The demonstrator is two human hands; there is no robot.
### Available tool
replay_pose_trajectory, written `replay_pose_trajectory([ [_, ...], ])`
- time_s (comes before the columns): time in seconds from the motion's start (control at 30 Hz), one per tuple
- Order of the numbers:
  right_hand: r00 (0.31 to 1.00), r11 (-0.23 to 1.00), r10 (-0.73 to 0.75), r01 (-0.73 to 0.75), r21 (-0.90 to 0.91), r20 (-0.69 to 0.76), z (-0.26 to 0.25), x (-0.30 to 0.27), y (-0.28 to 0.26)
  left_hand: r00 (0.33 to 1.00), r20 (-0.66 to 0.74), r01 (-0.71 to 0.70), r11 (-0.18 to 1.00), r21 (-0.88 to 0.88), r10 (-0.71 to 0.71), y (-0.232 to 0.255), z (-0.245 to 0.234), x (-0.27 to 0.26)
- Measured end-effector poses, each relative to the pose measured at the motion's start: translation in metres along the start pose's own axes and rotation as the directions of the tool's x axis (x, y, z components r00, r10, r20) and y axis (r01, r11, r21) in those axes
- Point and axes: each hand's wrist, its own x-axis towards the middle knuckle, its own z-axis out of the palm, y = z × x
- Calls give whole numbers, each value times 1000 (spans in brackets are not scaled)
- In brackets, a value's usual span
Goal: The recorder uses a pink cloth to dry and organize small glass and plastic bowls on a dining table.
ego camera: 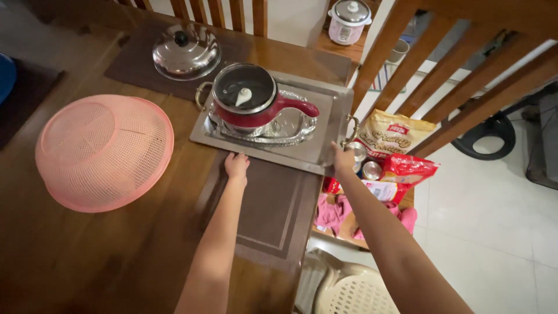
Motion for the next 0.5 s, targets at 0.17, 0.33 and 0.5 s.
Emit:
replay_pose_trajectory([
  [0.17,998,998,56,-57,-42,-32,-1,-17,-35,1000,19,-9,1000,13,9,12,6,23],
  [0.33,983,988,12,-39,-148,-182,3,-39,-40,1000,-13,-10,998,69,11,42,15,-5],
  [0.5,970,986,46,-83,-146,-239,-4,-53,-50,991,-131,-3,995,97,16,39,12,-8],
])
